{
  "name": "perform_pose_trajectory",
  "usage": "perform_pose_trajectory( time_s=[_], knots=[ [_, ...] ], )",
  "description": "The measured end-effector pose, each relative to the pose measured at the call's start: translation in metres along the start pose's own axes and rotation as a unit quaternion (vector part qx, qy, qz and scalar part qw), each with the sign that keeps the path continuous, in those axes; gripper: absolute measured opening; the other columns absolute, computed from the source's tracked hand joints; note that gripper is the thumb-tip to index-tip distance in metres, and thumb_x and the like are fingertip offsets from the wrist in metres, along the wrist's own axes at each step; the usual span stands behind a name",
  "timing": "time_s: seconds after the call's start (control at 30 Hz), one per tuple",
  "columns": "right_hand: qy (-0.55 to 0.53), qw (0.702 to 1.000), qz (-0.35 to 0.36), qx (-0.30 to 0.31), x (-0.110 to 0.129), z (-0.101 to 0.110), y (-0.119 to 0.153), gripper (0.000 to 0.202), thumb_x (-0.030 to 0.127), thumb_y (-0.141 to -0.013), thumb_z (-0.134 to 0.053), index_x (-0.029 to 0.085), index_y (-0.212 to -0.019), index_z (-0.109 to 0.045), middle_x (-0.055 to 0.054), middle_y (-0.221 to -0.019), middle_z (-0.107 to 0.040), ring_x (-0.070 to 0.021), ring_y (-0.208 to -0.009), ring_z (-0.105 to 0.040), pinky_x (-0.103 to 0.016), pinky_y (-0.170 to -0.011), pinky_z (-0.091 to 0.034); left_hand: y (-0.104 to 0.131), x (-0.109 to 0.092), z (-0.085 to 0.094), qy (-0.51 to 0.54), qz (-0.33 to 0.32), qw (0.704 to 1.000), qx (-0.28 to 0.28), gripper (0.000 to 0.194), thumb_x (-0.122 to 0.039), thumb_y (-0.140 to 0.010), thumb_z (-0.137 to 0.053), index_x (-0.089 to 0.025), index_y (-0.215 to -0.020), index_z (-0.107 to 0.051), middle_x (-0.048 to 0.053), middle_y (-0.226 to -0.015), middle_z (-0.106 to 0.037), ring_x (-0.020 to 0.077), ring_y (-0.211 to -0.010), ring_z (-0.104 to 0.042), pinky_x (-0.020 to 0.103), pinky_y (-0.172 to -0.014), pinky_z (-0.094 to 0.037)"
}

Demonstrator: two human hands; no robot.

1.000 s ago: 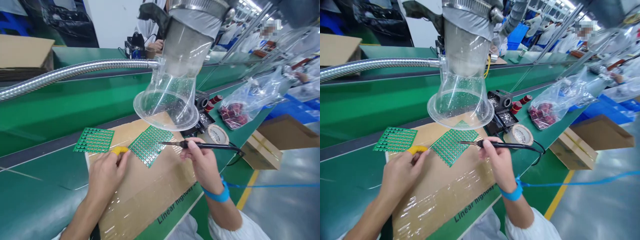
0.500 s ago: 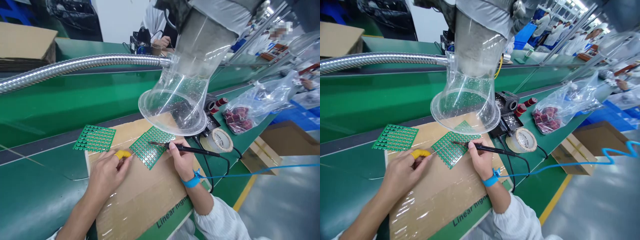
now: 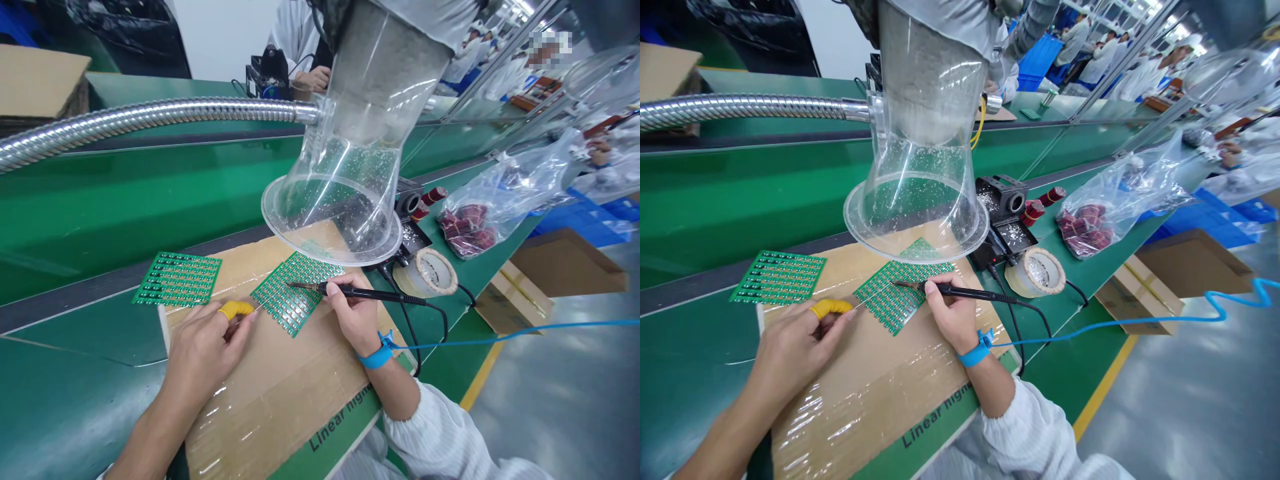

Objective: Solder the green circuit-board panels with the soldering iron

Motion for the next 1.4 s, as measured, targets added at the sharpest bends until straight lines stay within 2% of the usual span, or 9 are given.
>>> perform_pose_trajectory(
  time_s=[0.17,0.3,0.43,0.63,0.87,1.0,1.1,1.23,1.4],
  knots=[
    [0.007,1.000,0.000,0.006,0.0044,-0.0001,0.0005,0.013,0.036,-0.090,-0.067,0.023,-0.086,-0.067,-0.002,-0.079,-0.067,-0.0209,-0.070,-0.066,-0.033,-0.065,-0.053,-0.0003,-0.0030,-0.0038,-0.041,-0.018,0.999,0.002,0.038,-0.040,-0.100,-0.056,-0.022,-0.066,-0.053,0.002,-0.065,-0.057,0.0196,-0.062,-0.052,0.035,-0.064,-0.036],
    [0.008,1.000,-0.003,0.006,0.0061,-0.0003,0.0014,0.013,0.036,-0.089,-0.067,0.023,-0.085,-0.066,-0.001,-0.078,-0.067,-0.0204,-0.069,-0.066,-0.032,-0.064,-0.052,0.0000,-0.0039,-0.0087,-0.078,-0.006,0.997,0.013,0.039,-0.042,-0.100,-0.054,-0.022,-0.066,-0.056,0.003,-0.066,-0.058,0.0221,-0.064,-0.054,0.037,-0.065,-0.036],
    [0.013,1.000,-0.003,0.002,0.0066,-0.0006,0.0006,0.013,0.036,-0.090,-0.067,0.024,-0.085,-0.067,-0.001,-0.075,-0.067,-0.0206,-0.069,-0.066,-0.032,-0.064,-0.051,0.0003,-0.0042,-0.0100,-0.073,0.002,0.997,0.014,0.037,-0.042,-0.101,-0.054,-0.022,-0.070,-0.059,0.003,-0.069,-0.060,0.0217,-0.064,-0.055,0.037,-0.066,-0.037],
    [0.021,1.000,0.004,-0.001,0.0074,-0.0001,-0.0009,0.016,0.037,-0.091,-0.066,0.023,-0.084,-0.067,-0.001,-0.075,-0.068,-0.0208,-0.069,-0.066,-0.033,-0.065,-0.052,-0.0005,-0.0065,-0.0065,-0.055,0.013,0.998,-0.003,0.035,-0.041,-0.100,-0.054,-0.022,-0.071,-0.059,0.000,-0.063,-0.055,0.0196,-0.061,-0.051,0.035,-0.064,-0.035],
    [0.013,1.000,-0.006,0.002,0.0045,-0.0004,0.0004,0.019,0.040,-0.090,-0.067,0.023,-0.083,-0.065,-0.003,-0.079,-0.069,-0.0219,-0.073,-0.067,-0.034,-0.067,-0.053,-0.0002,-0.0070,-0.0042,-0.054,0.015,0.998,-0.021,0.039,-0.037,-0.099,-0.053,-0.023,-0.063,-0.050,0.000,-0.060,-0.052,0.0174,-0.059,-0.049,0.034,-0.063,-0.034],
    [0.015,1.000,-0.013,0.006,0.0038,-0.0003,0.0005,0.021,0.042,-0.091,-0.067,0.023,-0.083,-0.065,-0.003,-0.080,-0.069,-0.0217,-0.073,-0.067,-0.033,-0.065,-0.054,0.0007,-0.0051,-0.0057,-0.048,0.020,0.998,-0.021,0.040,-0.037,-0.098,-0.054,-0.023,-0.061,-0.049,0.001,-0.061,-0.054,0.0180,-0.060,-0.050,0.034,-0.064,-0.034],
    [0.010,1.000,-0.015,0.008,0.0038,-0.0006,-0.0002,0.022,0.043,-0.091,-0.068,0.023,-0.083,-0.066,-0.003,-0.079,-0.068,-0.0209,-0.070,-0.067,-0.032,-0.064,-0.053,0.0011,-0.0051,-0.0063,-0.044,0.022,0.999,-0.011,0.037,-0.037,-0.099,-0.054,-0.022,-0.065,-0.055,0.002,-0.063,-0.055,0.0189,-0.061,-0.051,0.035,-0.064,-0.035],
    [-0.018,1.000,-0.019,-0.010,0.0054,0.0001,-0.0015,0.021,0.043,-0.092,-0.068,0.023,-0.084,-0.066,-0.001,-0.073,-0.067,-0.0187,-0.062,-0.065,-0.031,-0.059,-0.053,0.0008,-0.0063,-0.0056,-0.033,0.016,0.999,0.001,0.029,-0.036,-0.100,-0.055,-0.020,-0.078,-0.065,0.002,-0.067,-0.058,0.0195,-0.064,-0.053,0.035,-0.065,-0.036],
    [-0.014,1.000,-0.023,-0.008,0.0045,-0.0004,-0.0017,0.022,0.044,-0.091,-0.069,0.022,-0.085,-0.068,-0.002,-0.074,-0.068,-0.0188,-0.063,-0.065,-0.031,-0.059,-0.053,-0.0002,-0.0063,-0.0055,-0.040,0.000,0.999,-0.004,0.033,-0.037,-0.099,-0.057,-0.019,-0.073,-0.064,0.003,-0.066,-0.058,0.0197,-0.062,-0.051,0.036,-0.064,-0.036]
  ],
)
Point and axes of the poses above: each hand's wrist, its own y-axis away from the middle knuckle, its own z-axis out of the back of the hand, x = y × z, the point moved 3 cm from there along -y, towards the middle knuckle
